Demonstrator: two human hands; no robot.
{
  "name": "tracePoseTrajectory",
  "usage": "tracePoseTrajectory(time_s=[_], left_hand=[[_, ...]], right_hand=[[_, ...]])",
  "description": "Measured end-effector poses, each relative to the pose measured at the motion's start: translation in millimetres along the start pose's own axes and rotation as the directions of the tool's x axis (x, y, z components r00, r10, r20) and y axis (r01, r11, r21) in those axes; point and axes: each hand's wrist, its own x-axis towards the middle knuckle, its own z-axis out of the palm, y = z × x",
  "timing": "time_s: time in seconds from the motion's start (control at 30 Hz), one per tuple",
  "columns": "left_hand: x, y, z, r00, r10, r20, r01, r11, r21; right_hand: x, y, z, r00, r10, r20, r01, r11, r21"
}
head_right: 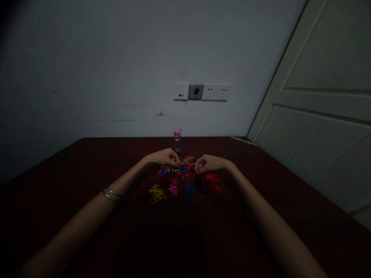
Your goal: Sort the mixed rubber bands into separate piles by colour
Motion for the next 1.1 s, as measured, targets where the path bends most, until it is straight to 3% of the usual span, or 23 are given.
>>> tracePoseTrajectory(time_s=[0.07,0.17,0.33,0.8,1.1], left_hand=[[1.7,0.9,6.4,0.996,-0.003,0.092,-0.002,0.999,0.051],[5.0,-2.0,13.9,0.989,-0.015,0.146,-0.002,0.993,0.115],[6.4,-4.1,16.5,0.988,-0.028,0.149,-0.002,0.980,0.198],[10.6,0.6,26.5,0.982,-0.040,0.183,0.003,0.981,0.196],[8.0,-5.6,18.7,0.989,-0.052,0.141,0.031,0.989,0.148]], right_hand=[[0.4,0.1,0.0,1.000,0.007,-0.005,-0.007,1.000,0.009],[0.0,-0.6,-0.1,1.000,0.009,-0.012,-0.009,1.000,0.014],[-0.9,-1.4,0.4,0.999,-0.015,-0.030,0.016,1.000,0.021],[0.9,-0.7,0.6,0.999,-0.016,-0.042,0.016,1.000,-0.007],[0.9,-0.6,0.8,0.999,-0.009,-0.047,0.009,1.000,-0.004]])
